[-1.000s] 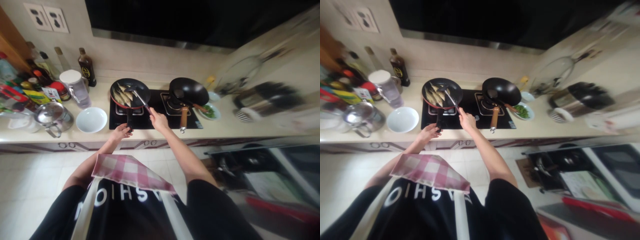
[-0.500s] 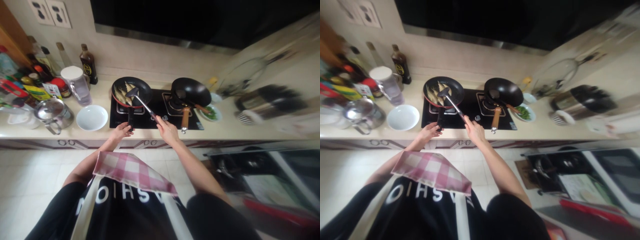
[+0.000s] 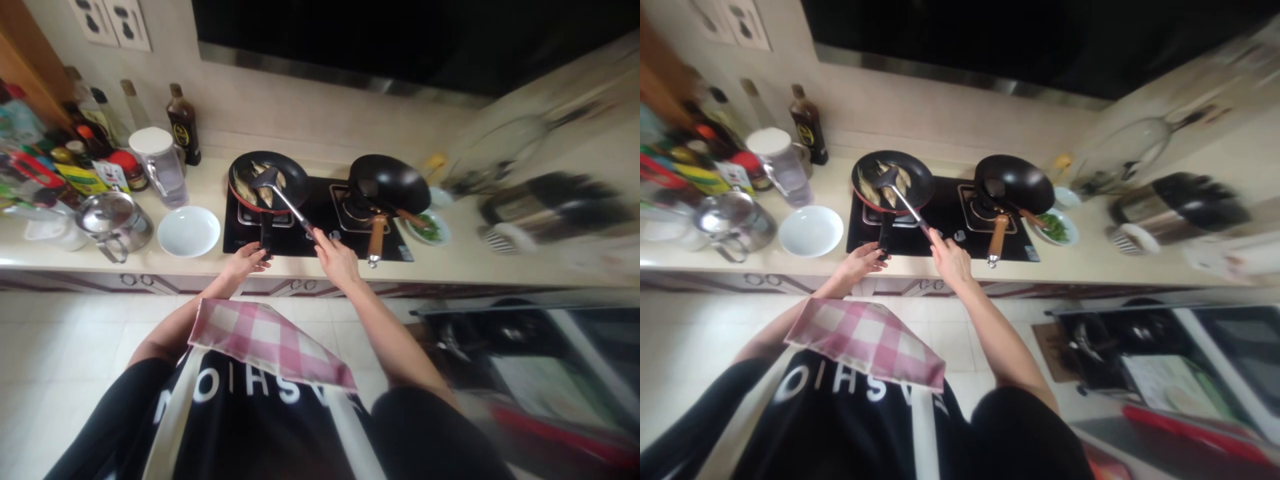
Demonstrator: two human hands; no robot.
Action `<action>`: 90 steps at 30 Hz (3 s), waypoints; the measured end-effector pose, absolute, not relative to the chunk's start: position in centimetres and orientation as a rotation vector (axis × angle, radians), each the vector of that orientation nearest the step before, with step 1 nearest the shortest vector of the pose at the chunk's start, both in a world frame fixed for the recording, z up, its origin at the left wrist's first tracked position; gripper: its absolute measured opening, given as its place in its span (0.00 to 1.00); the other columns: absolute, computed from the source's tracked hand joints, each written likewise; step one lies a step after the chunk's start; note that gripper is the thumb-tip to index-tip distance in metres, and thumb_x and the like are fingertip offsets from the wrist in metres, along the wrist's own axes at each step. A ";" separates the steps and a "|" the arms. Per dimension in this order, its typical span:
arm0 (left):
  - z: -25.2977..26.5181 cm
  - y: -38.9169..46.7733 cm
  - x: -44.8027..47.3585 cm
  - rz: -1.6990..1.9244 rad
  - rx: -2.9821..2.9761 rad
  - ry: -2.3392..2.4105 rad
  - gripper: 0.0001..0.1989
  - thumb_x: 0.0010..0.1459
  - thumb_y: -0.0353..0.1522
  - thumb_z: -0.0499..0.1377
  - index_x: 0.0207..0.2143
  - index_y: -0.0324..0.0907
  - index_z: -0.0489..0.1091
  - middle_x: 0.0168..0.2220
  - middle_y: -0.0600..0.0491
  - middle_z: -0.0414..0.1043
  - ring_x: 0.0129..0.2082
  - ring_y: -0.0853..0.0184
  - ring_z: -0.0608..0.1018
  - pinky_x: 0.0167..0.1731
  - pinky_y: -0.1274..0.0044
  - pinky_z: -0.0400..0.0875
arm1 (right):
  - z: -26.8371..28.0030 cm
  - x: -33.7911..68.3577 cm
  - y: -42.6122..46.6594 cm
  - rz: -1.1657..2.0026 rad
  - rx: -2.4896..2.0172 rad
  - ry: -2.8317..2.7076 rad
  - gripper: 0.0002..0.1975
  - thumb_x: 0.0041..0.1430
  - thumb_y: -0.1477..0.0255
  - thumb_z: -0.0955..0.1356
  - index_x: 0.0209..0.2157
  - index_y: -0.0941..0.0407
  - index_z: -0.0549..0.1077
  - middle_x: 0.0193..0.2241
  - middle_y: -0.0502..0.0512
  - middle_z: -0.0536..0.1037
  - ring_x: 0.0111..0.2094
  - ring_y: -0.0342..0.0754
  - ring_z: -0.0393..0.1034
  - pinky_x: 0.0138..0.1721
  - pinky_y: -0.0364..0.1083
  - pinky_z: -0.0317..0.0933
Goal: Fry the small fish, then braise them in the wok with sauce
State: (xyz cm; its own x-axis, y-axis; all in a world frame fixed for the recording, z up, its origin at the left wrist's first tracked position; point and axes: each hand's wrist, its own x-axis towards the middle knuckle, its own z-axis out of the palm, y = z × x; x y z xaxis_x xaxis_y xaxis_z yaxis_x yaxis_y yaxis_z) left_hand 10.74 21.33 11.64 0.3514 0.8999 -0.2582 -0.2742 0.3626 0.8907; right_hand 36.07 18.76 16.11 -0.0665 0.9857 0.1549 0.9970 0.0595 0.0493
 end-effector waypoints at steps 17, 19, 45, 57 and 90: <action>12.3 21.3 10.6 0.915 0.776 0.962 0.21 0.55 0.32 0.66 0.48 0.37 0.65 0.37 0.46 0.76 0.28 0.66 0.80 0.29 0.77 0.69 | 16.8 35.6 19.2 -0.250 -2.147 -2.251 0.27 0.70 0.65 0.56 0.68 0.48 0.57 0.41 0.60 0.75 0.34 0.50 0.70 0.32 0.45 0.58; 12.3 21.4 10.6 0.914 0.782 0.960 0.20 0.55 0.32 0.66 0.47 0.37 0.65 0.37 0.46 0.76 0.27 0.66 0.80 0.29 0.76 0.69 | 17.0 35.4 19.6 -0.219 -2.135 -2.215 0.27 0.70 0.65 0.56 0.68 0.49 0.58 0.41 0.60 0.76 0.34 0.50 0.70 0.33 0.45 0.58; 12.2 21.2 10.7 0.908 0.678 0.935 0.20 0.55 0.34 0.67 0.45 0.38 0.64 0.34 0.48 0.76 0.28 0.63 0.81 0.30 0.75 0.72 | 19.5 31.8 22.0 -0.112 -2.097 -2.326 0.27 0.69 0.64 0.56 0.68 0.46 0.54 0.42 0.62 0.76 0.36 0.53 0.72 0.36 0.47 0.60; 12.8 25.0 14.6 0.840 0.174 0.701 0.10 0.64 0.33 0.58 0.31 0.36 0.65 0.24 0.53 0.67 0.22 0.74 0.74 0.23 0.83 0.72 | 17.0 35.6 18.6 -0.042 -1.849 -1.886 0.27 0.68 0.66 0.55 0.64 0.59 0.63 0.43 0.62 0.80 0.41 0.54 0.74 0.43 0.49 0.65; 15.6 25.8 16.5 0.776 0.224 0.884 0.13 0.58 0.23 0.58 0.30 0.42 0.55 0.19 0.64 0.46 0.13 0.81 0.54 0.11 0.87 0.44 | 15.2 37.3 15.4 0.043 -1.727 -1.711 0.27 0.68 0.65 0.56 0.64 0.61 0.64 0.50 0.64 0.78 0.45 0.54 0.75 0.48 0.49 0.67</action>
